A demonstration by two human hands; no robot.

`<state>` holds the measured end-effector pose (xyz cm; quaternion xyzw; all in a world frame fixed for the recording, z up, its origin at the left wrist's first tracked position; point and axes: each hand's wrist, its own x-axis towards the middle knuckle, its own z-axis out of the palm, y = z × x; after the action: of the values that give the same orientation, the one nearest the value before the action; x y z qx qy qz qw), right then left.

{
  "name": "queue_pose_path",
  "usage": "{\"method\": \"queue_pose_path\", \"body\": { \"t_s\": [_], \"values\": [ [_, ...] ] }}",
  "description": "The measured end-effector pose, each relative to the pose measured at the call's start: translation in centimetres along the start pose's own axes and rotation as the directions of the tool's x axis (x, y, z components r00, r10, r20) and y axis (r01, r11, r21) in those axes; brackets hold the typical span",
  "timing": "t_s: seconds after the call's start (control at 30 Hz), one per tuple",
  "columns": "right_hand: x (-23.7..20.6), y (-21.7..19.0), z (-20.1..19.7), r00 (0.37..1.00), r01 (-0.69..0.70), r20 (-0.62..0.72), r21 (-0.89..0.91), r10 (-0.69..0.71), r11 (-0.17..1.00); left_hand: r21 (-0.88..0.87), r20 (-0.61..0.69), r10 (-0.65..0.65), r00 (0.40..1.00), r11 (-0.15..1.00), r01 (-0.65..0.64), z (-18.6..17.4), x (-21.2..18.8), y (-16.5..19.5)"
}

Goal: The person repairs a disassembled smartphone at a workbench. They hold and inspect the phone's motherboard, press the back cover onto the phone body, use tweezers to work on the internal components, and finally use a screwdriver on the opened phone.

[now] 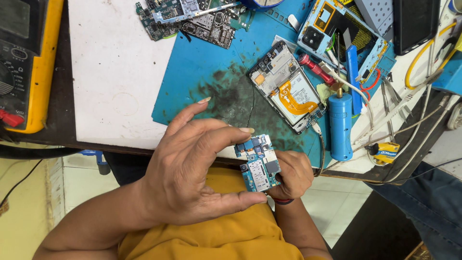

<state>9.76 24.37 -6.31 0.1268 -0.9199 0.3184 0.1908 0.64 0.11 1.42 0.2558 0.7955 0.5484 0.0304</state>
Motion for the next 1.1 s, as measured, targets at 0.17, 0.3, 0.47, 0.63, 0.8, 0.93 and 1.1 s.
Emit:
{"method": "queue_pose_path", "body": {
  "t_s": [0.17, 0.3, 0.47, 0.63, 0.8, 0.93, 1.1],
  "values": [
    [0.1, 0.1, 0.0, 1.000, 0.006, -0.009, -0.004, -0.006, 1.000, 0.022, -0.005, 0.014, 1.000, 1.000, -0.014, 0.1, 0.1, 0.1],
    [0.0, 0.1, 0.1, 1.000, 0.003, -0.014, -0.019, -0.004, 1.000, 0.051, -0.008, 0.039, 0.999, 0.998, -0.039, 0.0, 0.1, 0.2],
    [0.0, -0.1, -0.1, 0.997, -0.065, -0.033, 0.068, 0.068, 0.996, 0.169, -0.035, 0.114, 0.993, 0.980, -0.107, 0.6, -0.3, 0.2],
    [-0.2, -2.4, -0.6, 0.882, -0.380, 0.107, 0.738, 0.459, 0.558, 0.343, -0.068, 0.229, 0.971, 0.919, -0.193, 1.5, -0.9, 0.3],
    [-0.3, -5.2, -0.7, 0.751, -0.425, 0.444, 0.891, 0.489, -0.158, 0.499, -0.075, 0.362, 0.929, 0.820, -0.279, 2.1, -1.8, 0.3],
    [-0.5, -5.9, -1.1, 0.671, -0.466, 0.529, 0.846, 0.519, -0.260, 0.518, -0.072, 0.392, 0.917, 0.801, -0.301, 2.5, -2.7, 0.5],
    [-0.7, -5.7, -1.9, 0.690, -0.499, 0.508, 0.850, 0.515, -0.170, 0.318, -0.127, 0.250, 0.960, 0.927, -0.200, 3.6, -2.8, 0.5]
  ]
}}
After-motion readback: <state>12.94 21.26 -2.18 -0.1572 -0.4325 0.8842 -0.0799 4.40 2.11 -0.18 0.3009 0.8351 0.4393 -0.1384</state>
